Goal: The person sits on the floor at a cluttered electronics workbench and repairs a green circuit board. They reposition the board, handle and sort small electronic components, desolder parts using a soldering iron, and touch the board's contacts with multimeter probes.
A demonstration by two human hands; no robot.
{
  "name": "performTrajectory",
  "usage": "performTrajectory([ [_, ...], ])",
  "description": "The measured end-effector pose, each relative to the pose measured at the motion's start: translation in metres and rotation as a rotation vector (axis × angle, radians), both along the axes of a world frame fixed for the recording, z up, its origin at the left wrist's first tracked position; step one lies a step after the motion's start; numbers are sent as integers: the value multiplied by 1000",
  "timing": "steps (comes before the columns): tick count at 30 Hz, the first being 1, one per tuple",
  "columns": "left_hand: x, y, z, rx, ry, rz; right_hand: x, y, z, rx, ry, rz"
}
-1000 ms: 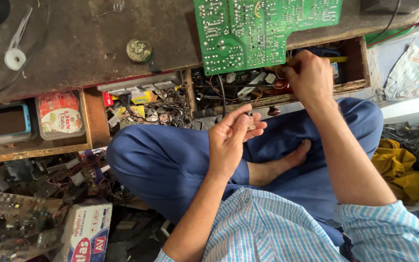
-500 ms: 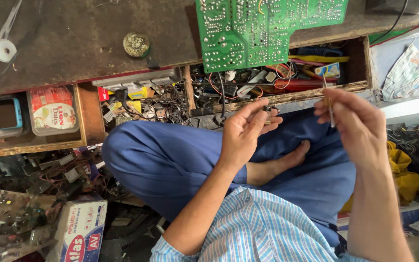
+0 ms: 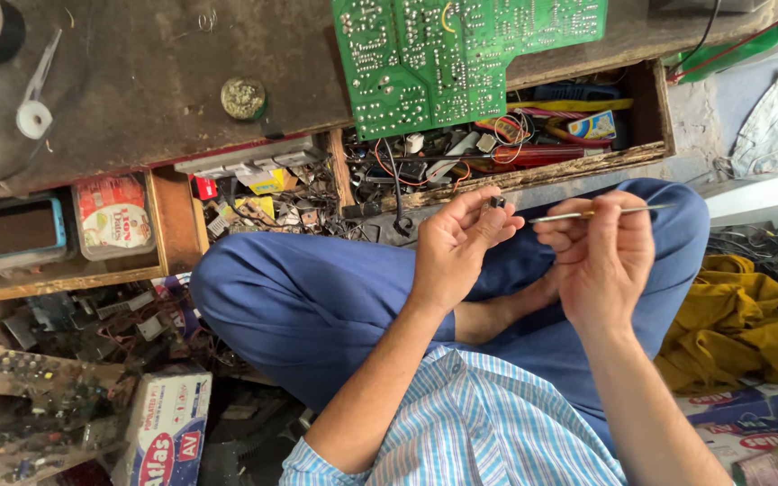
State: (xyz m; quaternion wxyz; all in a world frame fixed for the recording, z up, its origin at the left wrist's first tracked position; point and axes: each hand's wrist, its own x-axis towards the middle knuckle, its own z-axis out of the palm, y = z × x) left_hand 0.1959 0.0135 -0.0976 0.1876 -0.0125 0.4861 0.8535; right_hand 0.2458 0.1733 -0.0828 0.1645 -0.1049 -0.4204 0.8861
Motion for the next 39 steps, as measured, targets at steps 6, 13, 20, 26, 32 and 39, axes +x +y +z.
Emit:
performTrajectory([
  [6, 2, 0, 5, -50, 66, 13, 2, -12, 6, 416, 49, -15],
  [13, 5, -1, 20, -92, 126, 9, 3, -22, 4, 544, 178, -60],
  [20, 11, -2, 30, -160, 166, 4, 5, -27, 3, 612, 179, -86],
  [26, 16, -2, 35, -249, 273, 46, 6, -33, -3, 668, 273, -201],
  [32, 24, 3, 36, -242, 344, 108, 9, -34, -10, 798, 365, -313],
  [39, 27, 5, 37, -166, 290, 81, 10, -32, -13, 820, 382, -349],
])
